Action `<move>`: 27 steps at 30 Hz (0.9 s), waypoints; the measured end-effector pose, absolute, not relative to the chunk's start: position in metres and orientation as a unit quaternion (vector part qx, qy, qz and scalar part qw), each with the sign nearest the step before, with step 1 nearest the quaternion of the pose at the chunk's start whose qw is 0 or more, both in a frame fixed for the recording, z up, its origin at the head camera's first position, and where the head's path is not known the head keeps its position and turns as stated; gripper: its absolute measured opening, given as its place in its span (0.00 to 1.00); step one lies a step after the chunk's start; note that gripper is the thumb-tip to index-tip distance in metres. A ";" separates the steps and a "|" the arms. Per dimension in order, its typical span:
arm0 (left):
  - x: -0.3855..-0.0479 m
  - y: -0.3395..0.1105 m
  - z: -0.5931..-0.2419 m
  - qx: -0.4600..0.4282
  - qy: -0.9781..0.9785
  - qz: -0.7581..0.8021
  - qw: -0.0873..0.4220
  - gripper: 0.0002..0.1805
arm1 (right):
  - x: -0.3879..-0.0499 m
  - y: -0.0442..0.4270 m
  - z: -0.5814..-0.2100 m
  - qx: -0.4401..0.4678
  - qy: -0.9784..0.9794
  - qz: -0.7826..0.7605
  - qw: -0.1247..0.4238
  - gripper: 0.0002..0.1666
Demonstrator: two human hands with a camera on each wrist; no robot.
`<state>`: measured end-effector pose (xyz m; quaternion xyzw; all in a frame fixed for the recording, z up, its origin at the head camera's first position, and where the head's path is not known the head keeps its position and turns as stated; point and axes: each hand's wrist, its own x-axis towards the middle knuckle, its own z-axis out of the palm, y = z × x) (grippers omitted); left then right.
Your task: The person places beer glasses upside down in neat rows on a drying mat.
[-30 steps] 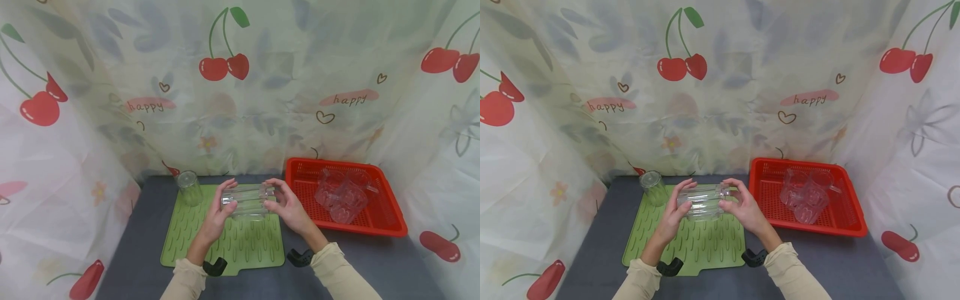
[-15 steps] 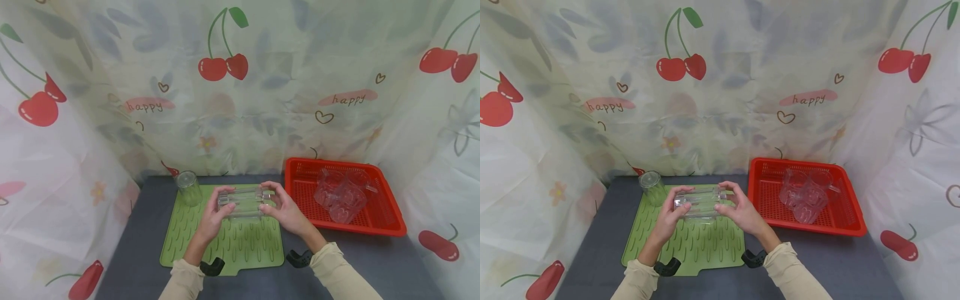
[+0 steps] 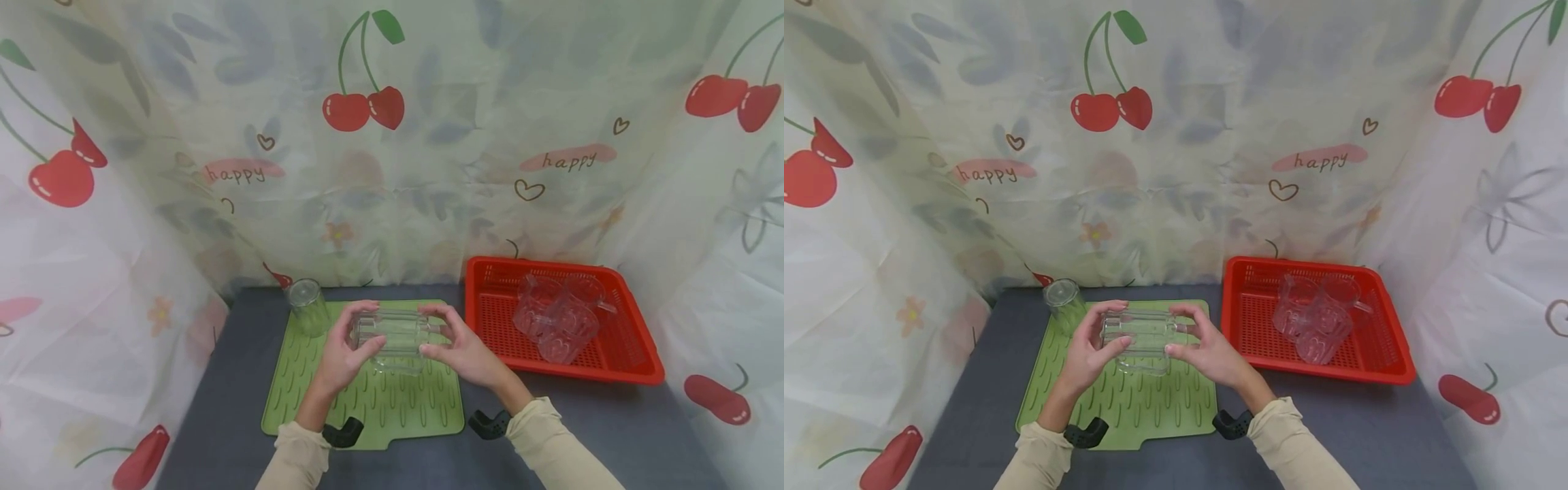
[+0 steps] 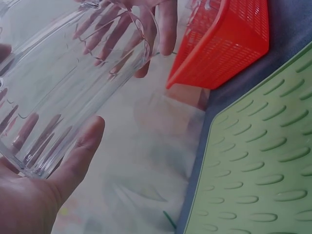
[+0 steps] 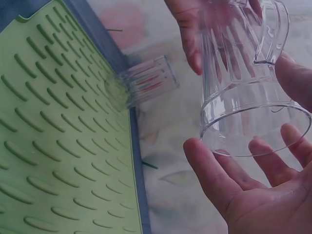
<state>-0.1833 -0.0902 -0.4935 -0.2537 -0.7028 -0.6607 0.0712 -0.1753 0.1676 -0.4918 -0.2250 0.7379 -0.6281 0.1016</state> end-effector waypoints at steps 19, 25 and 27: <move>-0.191 -0.091 -0.496 -0.265 -0.700 -0.656 0.098 0.23 | -0.172 0.175 -0.501 -0.175 0.770 -0.604 0.109 0.42; -0.196 -0.096 -0.494 -0.260 -0.737 -0.615 0.107 0.22 | -0.171 0.186 -0.504 -0.164 0.775 -0.602 0.101 0.42; -0.197 -0.097 -0.494 -0.256 -0.740 -0.611 0.116 0.23 | -0.171 0.190 -0.504 -0.157 0.777 -0.601 0.099 0.42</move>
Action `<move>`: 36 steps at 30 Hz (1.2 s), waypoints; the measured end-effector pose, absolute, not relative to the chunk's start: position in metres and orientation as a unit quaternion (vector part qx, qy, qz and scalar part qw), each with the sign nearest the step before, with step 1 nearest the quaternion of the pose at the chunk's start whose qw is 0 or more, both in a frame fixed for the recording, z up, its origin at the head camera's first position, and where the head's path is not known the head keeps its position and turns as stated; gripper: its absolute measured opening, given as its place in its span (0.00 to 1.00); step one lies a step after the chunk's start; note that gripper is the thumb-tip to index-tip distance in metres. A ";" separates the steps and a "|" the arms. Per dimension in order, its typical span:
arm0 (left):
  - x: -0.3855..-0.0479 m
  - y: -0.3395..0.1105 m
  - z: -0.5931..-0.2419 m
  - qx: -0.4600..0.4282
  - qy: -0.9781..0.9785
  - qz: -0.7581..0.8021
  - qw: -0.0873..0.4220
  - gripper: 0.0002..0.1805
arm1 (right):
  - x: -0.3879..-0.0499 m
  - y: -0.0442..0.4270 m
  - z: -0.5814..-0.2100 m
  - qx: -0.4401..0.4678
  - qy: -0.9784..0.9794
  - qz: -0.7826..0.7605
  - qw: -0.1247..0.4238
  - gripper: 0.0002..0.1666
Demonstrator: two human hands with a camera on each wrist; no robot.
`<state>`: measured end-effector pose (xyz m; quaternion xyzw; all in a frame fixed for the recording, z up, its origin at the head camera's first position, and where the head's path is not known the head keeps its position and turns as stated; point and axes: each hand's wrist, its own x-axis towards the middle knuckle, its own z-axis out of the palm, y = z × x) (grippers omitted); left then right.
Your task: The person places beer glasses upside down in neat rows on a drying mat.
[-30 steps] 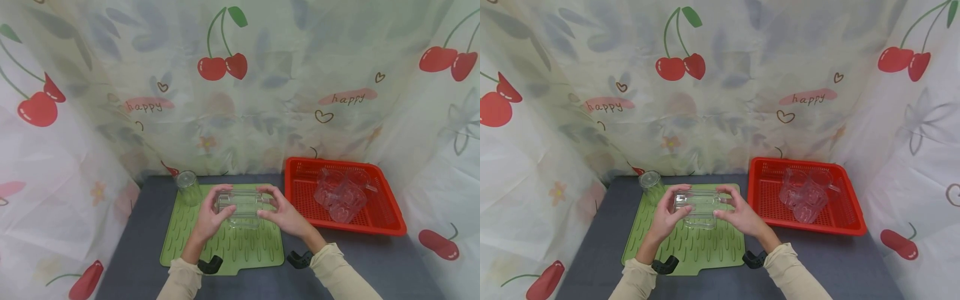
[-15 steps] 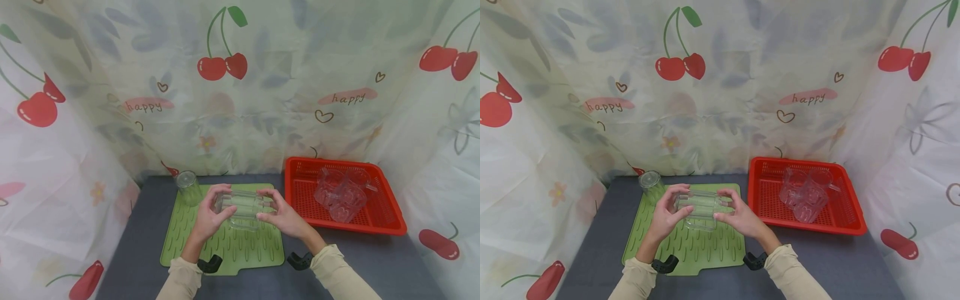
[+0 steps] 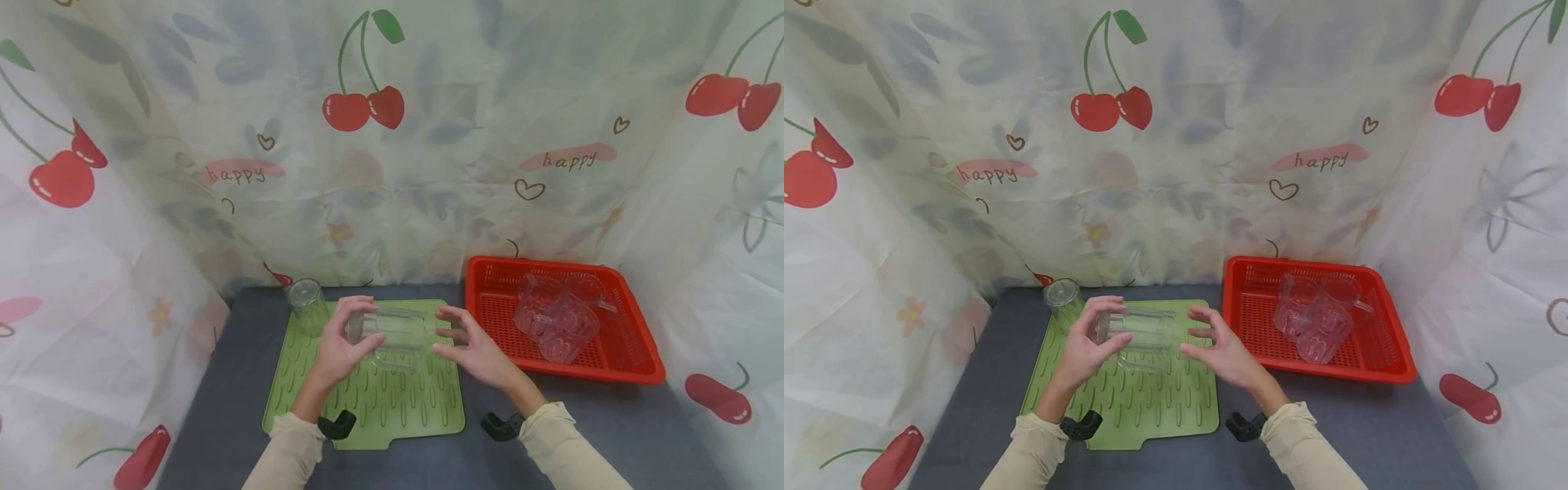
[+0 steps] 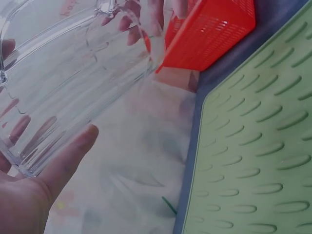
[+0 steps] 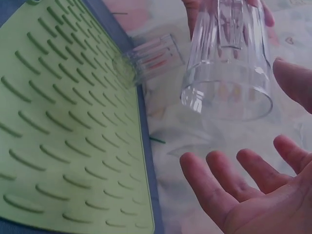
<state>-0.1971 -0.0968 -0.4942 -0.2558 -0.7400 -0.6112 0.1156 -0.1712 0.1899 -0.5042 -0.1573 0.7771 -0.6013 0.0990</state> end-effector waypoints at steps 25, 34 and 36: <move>-0.228 -0.102 -0.511 -0.122 -0.773 -0.609 0.129 0.32 | -0.177 0.222 -0.497 -0.081 0.788 -0.608 0.053 0.45; -0.239 -0.098 -0.523 -0.101 -0.788 -0.585 0.160 0.33 | -0.177 0.225 -0.497 -0.079 0.793 -0.603 0.041 0.43; -0.241 -0.097 -0.525 -0.093 -0.792 -0.580 0.164 0.33 | -0.177 0.227 -0.498 -0.072 0.795 -0.601 0.042 0.42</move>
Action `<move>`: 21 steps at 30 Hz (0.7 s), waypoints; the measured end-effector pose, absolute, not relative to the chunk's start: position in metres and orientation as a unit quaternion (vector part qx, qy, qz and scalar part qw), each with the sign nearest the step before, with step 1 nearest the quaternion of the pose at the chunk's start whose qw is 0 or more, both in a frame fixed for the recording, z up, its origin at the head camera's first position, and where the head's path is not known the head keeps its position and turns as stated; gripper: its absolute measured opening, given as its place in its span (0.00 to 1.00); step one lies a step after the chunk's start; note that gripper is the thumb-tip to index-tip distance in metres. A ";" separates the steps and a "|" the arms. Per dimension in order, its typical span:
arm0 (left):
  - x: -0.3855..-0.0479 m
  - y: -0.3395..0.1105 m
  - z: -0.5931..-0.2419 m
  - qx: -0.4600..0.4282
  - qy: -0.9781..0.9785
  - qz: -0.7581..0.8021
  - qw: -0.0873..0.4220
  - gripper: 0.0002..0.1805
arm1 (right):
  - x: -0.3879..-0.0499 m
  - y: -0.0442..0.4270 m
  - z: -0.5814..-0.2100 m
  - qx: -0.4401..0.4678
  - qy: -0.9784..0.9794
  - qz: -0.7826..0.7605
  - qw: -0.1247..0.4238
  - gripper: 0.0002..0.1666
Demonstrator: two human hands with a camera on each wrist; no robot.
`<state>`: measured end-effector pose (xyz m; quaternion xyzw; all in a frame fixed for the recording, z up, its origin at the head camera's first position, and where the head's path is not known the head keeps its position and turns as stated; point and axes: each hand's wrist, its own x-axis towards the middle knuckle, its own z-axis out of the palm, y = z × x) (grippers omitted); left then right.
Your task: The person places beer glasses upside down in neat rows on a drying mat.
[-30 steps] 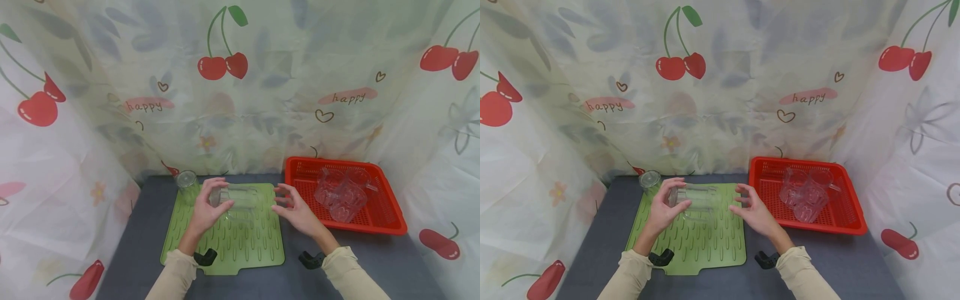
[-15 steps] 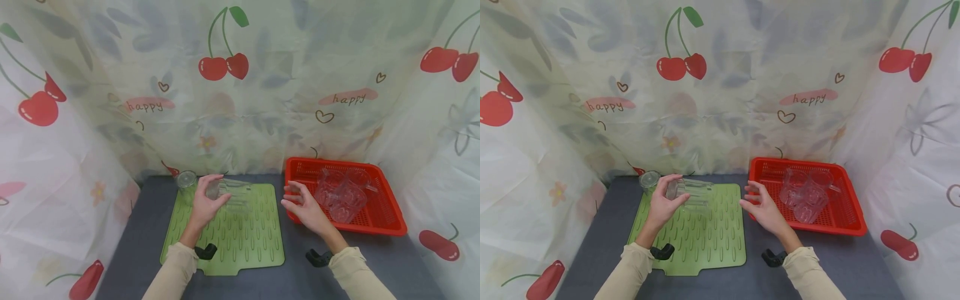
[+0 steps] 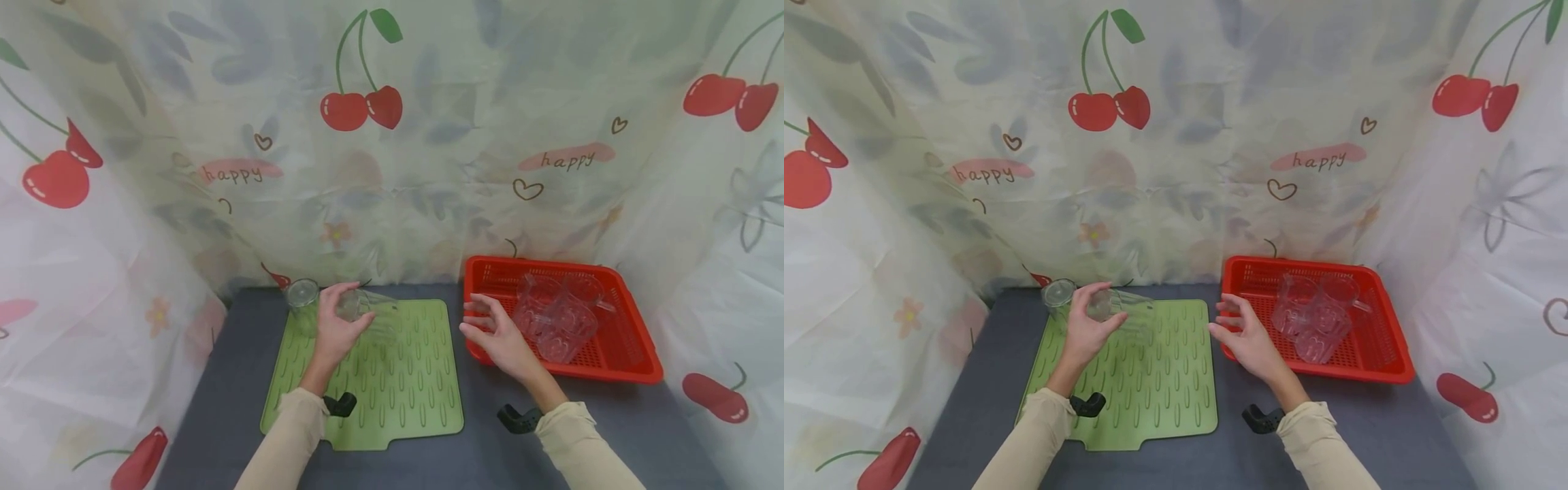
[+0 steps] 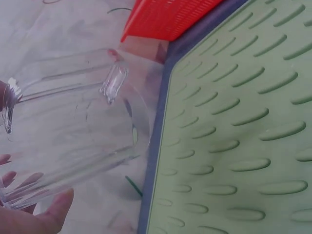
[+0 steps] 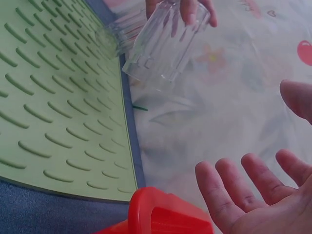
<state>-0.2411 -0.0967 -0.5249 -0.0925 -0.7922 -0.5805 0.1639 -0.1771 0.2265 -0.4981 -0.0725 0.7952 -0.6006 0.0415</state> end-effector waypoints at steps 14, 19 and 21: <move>-0.260 -0.088 -0.528 -0.048 -0.833 -0.538 0.117 0.37 | -0.176 0.234 -0.495 -0.045 0.809 -0.586 0.037 0.43; -0.268 -0.088 -0.535 -0.038 -0.843 -0.527 0.101 0.38 | -0.175 0.235 -0.495 -0.045 0.808 -0.586 0.033 0.42; -0.270 -0.088 -0.538 -0.034 -0.848 -0.521 0.094 0.38 | -0.174 0.235 -0.495 -0.044 0.808 -0.587 0.034 0.43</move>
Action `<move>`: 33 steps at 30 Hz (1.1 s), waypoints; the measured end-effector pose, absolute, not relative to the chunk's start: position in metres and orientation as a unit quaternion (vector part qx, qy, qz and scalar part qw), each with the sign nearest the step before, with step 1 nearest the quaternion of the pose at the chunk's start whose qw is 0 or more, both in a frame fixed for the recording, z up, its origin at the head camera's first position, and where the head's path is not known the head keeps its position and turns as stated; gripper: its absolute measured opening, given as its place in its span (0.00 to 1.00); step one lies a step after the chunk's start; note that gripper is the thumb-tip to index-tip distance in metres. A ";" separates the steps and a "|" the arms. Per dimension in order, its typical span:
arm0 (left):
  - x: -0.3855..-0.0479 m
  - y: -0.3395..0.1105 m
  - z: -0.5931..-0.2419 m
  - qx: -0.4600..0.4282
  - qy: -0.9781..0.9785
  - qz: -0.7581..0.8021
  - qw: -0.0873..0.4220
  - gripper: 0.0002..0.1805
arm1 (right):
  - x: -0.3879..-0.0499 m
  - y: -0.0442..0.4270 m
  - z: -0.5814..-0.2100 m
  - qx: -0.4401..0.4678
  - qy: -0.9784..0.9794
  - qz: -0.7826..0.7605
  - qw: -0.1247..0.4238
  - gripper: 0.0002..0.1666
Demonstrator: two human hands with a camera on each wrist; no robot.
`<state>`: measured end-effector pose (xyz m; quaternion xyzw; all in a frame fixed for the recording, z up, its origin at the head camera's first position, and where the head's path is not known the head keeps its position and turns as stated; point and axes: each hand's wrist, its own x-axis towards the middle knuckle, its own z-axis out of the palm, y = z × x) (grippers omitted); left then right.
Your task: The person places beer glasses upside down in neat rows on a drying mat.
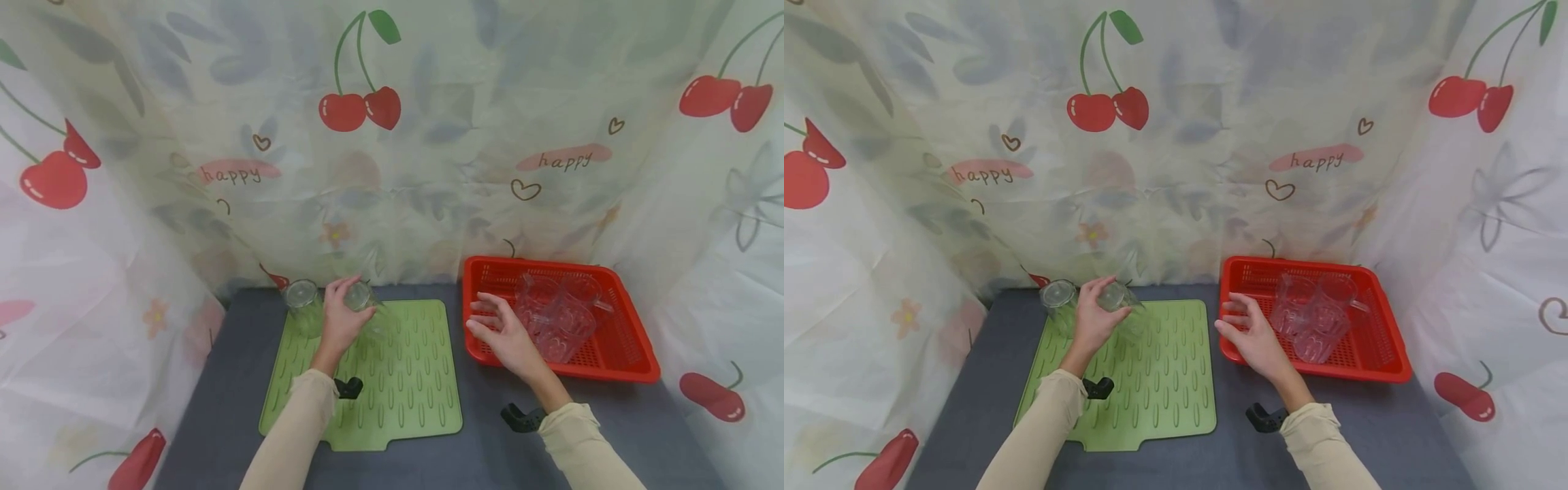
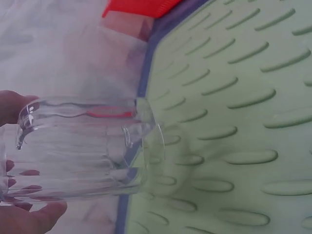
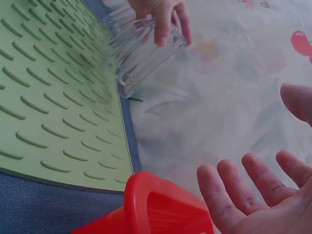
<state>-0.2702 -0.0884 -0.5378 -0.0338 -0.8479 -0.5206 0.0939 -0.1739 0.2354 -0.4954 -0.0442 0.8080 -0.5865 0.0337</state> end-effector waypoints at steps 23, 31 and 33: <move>-0.286 -0.087 -0.551 -0.059 -0.859 -0.505 0.058 0.35 | -0.174 0.234 -0.503 -0.036 0.795 -0.605 0.034 0.42; -0.289 -0.084 -0.553 -0.080 -0.860 -0.503 0.033 0.34 | -0.173 0.234 -0.505 -0.032 0.793 -0.607 0.034 0.41; -0.289 -0.083 -0.554 -0.085 -0.865 -0.495 0.023 0.34 | -0.173 0.234 -0.506 -0.032 0.794 -0.606 0.033 0.41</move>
